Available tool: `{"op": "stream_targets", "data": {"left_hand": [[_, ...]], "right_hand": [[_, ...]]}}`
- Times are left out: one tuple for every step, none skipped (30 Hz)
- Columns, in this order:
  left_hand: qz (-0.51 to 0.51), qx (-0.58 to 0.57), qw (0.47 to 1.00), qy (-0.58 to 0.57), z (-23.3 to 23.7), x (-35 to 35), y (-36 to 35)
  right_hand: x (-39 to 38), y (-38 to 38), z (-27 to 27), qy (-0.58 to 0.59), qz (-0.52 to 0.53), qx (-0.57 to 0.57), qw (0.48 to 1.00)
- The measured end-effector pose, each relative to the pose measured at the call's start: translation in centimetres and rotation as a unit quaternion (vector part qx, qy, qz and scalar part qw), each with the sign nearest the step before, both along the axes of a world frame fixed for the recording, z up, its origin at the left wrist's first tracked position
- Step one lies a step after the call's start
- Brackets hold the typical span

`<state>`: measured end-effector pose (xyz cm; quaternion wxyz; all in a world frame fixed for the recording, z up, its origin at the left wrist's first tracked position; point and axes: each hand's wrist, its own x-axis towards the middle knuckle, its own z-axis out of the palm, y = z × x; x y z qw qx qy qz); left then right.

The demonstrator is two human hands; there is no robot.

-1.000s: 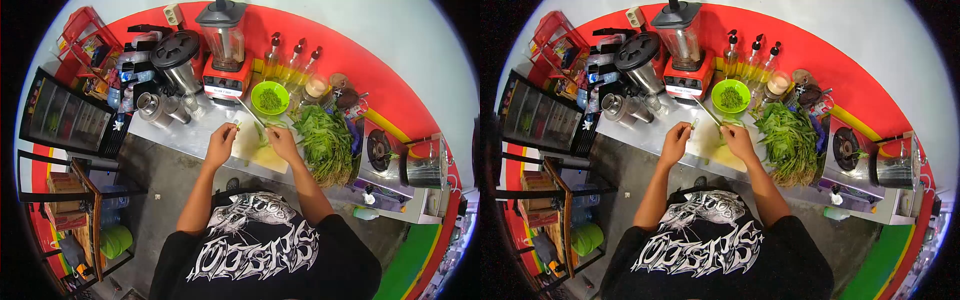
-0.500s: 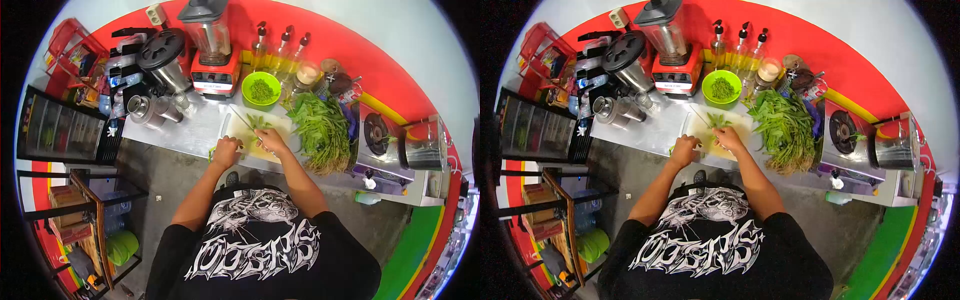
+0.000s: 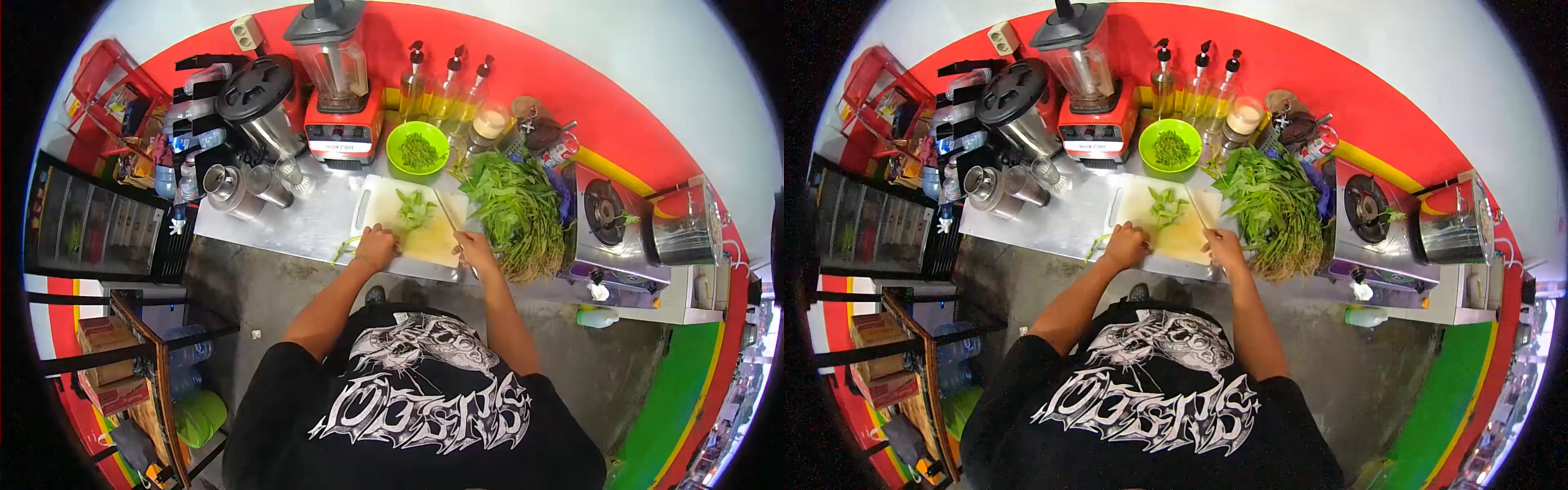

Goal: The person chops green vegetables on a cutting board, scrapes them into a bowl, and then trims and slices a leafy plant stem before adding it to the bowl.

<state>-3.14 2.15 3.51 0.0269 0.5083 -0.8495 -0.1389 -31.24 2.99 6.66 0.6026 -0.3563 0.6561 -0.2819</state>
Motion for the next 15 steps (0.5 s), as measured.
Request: {"op": "stream_targets", "data": {"left_hand": [[0.025,0.037,0.999,0.031,0.7,-0.3,-0.4],[0.048,0.075,0.994,0.063,1.5,-0.6,-0.8],[0.055,0.08,0.993,0.069,1.1,-0.7,-1.5],[0.054,0.08,0.993,0.071,0.8,-0.8,-2.1],[0.057,0.051,0.994,0.083,0.4,-0.9,-2.6],[0.06,0.023,0.993,0.096,1.0,-1.1,-3.0],[0.062,0.031,0.99,0.121,1.4,-1.2,-3.2],[0.061,0.033,0.99,0.123,1.9,-1.5,-3.5],[0.077,0.01,0.989,0.128,2.0,-1.6,-3.9],[0.095,-0.013,0.987,0.133,2.1,-1.6,-4.1],[0.106,-0.022,0.984,0.141,2.1,-1.4,-4.0],[0.105,-0.017,0.984,0.142,1.9,-1.0,-3.8],[0.119,-0.038,0.978,0.165,1.8,-0.3,-3.8],[0.131,-0.061,0.972,0.187,1.9,0.4,-4.0],[0.145,-0.035,0.965,0.216,2.8,1.4,-3.7]], "right_hand": [[-0.2,0.4,-0.1,-0.005,-0.016,-0.003,1.0],[-0.4,0.8,-0.3,-0.01,-0.032,-0.005,0.999],[-0.5,1.1,-0.5,0.002,-0.035,-0.005,0.999],[-0.6,1.4,-0.8,0.004,-0.036,-0.005,0.999],[-0.7,1.7,-1.0,-0.01,-0.039,-0.002,0.999],[-0.5,2.0,-0.7,-0.024,-0.042,0.001,0.999],[-0.3,2.4,-0.5,0.015,-0.038,-0.002,0.999],[0.1,2.8,-0.3,0.018,-0.039,0.0,0.999],[0.2,3.1,-1.0,0.018,-0.041,-0.018,0.999],[0.2,3.2,-1.7,0.018,-0.043,-0.035,0.998],[0.3,3.2,-2.4,0.031,-0.023,-0.029,0.999],[0.7,3.6,-3.0,0.034,-0.024,-0.024,0.999],[1.3,4.1,-3.7,0.067,-0.038,-0.067,0.995],[1.8,4.3,-4.3,0.1,-0.052,-0.112,0.987],[2.1,4.5,-5.2,0.132,-0.043,-0.126,0.982]]}}
